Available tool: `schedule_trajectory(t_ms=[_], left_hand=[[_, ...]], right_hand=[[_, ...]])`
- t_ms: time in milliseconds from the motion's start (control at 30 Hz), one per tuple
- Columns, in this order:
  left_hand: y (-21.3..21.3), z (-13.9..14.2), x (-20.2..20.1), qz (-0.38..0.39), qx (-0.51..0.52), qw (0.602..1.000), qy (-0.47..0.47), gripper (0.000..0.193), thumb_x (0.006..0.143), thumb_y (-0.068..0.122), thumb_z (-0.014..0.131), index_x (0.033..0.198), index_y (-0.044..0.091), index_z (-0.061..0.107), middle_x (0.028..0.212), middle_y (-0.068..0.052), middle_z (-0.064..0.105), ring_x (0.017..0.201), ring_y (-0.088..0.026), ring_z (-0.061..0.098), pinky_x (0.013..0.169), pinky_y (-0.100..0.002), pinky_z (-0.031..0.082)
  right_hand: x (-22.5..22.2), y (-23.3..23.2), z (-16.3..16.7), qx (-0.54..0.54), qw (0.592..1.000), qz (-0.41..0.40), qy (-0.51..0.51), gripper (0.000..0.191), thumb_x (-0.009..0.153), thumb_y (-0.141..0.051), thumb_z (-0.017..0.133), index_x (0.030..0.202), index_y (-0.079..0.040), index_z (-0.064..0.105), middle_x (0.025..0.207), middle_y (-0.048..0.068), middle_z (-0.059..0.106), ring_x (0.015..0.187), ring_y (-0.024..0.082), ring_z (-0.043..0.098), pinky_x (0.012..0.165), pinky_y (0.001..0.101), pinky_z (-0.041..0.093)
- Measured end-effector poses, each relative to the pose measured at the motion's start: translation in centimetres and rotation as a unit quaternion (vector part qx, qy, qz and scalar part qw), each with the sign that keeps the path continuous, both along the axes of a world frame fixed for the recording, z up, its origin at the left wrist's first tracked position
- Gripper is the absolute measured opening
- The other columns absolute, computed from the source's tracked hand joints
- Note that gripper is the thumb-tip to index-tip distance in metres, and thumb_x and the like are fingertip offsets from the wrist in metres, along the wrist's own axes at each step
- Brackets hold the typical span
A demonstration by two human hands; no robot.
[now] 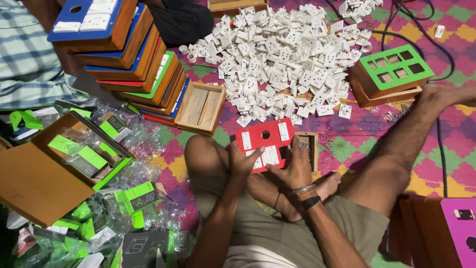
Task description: The person sits on the floor and assembles small white electrical components into red and purple plastic templates using small metal fasteners from a wooden box. The person repeatedly picks up components, places them into the template slots, and secures them with fasteners.
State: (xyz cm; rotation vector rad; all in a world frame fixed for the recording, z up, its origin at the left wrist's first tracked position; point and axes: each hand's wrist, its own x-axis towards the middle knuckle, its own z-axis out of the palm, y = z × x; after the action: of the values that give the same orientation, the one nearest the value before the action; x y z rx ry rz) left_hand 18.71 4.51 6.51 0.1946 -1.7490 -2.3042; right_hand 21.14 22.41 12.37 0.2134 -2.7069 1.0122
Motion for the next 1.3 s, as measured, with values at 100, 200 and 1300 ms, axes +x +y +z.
schedule_trajectory(t_ms=[100,200,1300], left_hand=[[-0.3,0.8,0.3,-0.005,0.014,1.0,0.015,0.043,0.079,-0.002,0.084,0.117,-0.008,0.064,0.105,-0.015,0.075,0.089,-0.018,0.072,0.077,-0.032,0.062],[-0.4,1.4,0.4,-0.029,0.03,0.999,0.02,0.034,0.081,-0.004,0.082,0.113,-0.008,0.07,0.101,-0.014,0.077,0.086,-0.017,0.073,0.076,-0.031,0.062],[1.1,6.9,3.8,0.158,-0.499,0.849,0.075,0.113,0.07,0.053,0.084,0.149,-0.01,0.032,0.148,-0.039,0.035,0.134,-0.054,0.037,0.106,-0.063,0.033]], right_hand=[[0.3,-0.4,0.9,-0.004,1.0,0.001,-0.001,0.124,0.059,-0.04,0.095,0.155,0.001,0.03,0.104,0.025,0.054,0.086,0.041,0.06,0.071,0.0493,0.054],[0.5,-0.7,1.2,0.006,1.0,0.002,-0.03,0.123,0.059,-0.04,0.095,0.156,0.0,0.03,0.104,0.025,0.054,0.085,0.041,0.059,0.072,0.0502,0.053],[-4.0,6.5,-2.4,-0.443,0.891,-0.018,-0.1,0.037,0.1,-0.008,0.065,0.134,0.004,0.064,0.098,0.01,0.073,0.073,0.012,0.067,0.062,0.0245,0.057]])
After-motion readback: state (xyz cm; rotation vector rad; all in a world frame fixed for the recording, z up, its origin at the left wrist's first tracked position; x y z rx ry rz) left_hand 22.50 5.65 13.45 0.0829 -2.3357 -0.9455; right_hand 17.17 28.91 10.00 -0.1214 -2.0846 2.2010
